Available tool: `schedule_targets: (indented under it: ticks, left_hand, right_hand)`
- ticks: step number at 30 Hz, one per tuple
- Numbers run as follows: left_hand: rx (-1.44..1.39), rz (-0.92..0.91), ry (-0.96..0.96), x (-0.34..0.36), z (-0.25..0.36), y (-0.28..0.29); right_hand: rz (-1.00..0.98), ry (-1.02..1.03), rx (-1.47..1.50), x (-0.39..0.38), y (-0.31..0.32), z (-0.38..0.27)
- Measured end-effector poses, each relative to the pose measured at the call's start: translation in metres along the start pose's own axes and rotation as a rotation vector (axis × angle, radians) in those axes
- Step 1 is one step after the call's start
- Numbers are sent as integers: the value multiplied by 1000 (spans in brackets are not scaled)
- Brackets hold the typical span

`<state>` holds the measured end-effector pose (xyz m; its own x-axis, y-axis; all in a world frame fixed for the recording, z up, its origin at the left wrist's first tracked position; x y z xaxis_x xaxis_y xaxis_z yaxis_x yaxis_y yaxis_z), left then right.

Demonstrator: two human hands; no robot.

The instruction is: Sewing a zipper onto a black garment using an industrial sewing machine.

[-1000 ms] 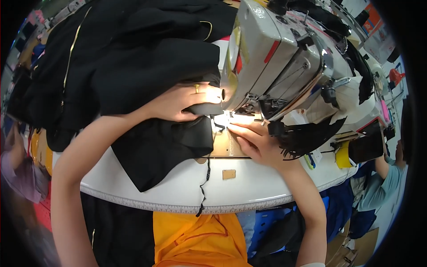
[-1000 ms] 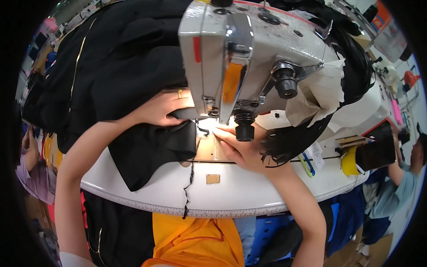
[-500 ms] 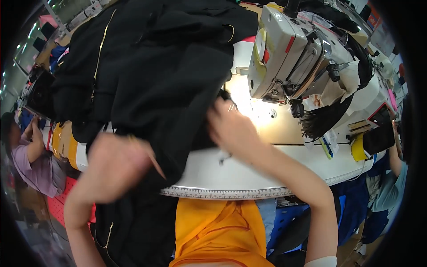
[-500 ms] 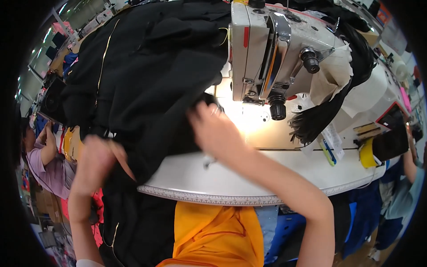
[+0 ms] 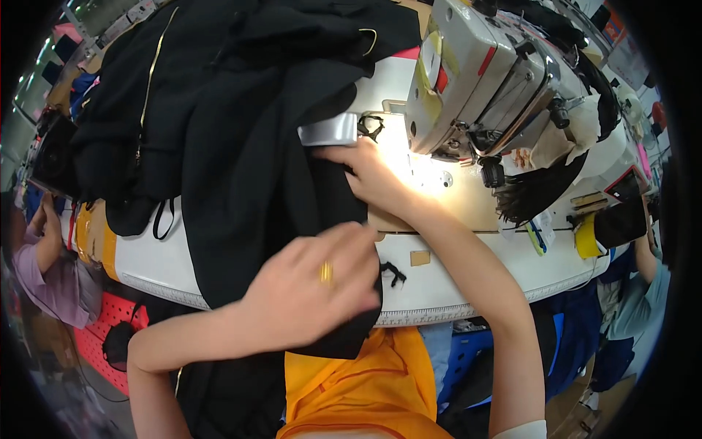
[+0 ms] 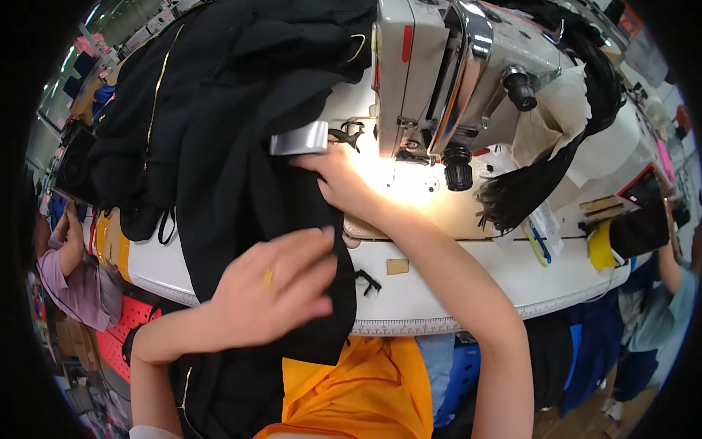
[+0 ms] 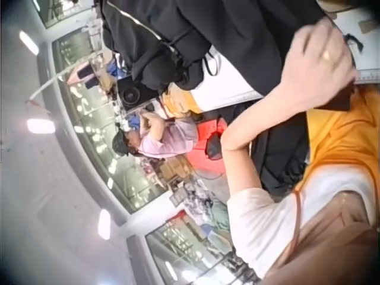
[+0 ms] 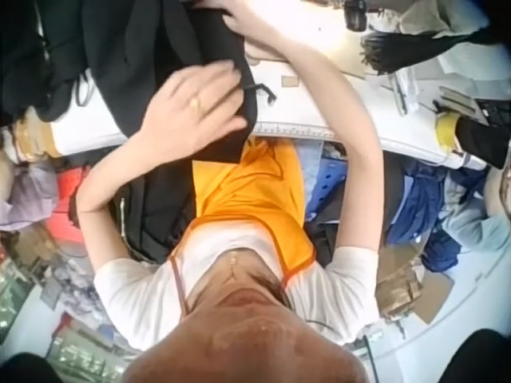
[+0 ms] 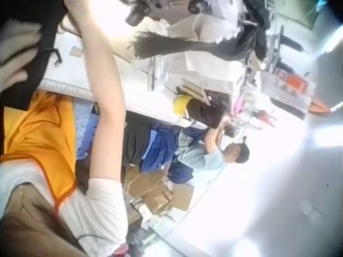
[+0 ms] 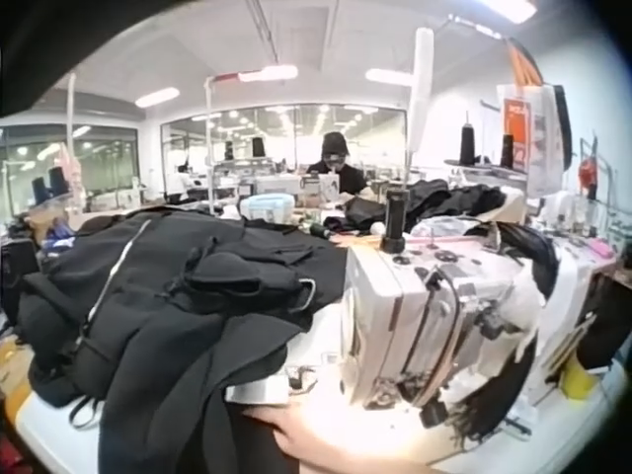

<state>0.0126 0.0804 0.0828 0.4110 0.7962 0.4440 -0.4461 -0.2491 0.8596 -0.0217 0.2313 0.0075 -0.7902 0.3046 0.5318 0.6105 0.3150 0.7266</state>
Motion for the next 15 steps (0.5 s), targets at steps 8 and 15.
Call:
schedule_targets:
  ticks: [8, 15]
  left_hand:
    - [22, -220, 121, -5, -67, -42]
    - [-97, -237, 5, 34, -74, -64]
  right_hand:
    - [-61, 22, -313, -66, 58, -53]
    - [-241, 122, -564, -121, 55, -88]
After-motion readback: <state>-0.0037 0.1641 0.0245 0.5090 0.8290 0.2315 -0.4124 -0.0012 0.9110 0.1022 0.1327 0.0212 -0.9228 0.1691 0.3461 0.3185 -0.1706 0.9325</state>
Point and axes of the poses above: each hand's wrist, its own x-axis towards the middle knuckle, its own y-axis out of the back of the hand, z = x × y, the point moved 9 cm from there along x, towards the middle knuckle, and after that the axes turned 13 degrees about -x, right-handed, at the moved point
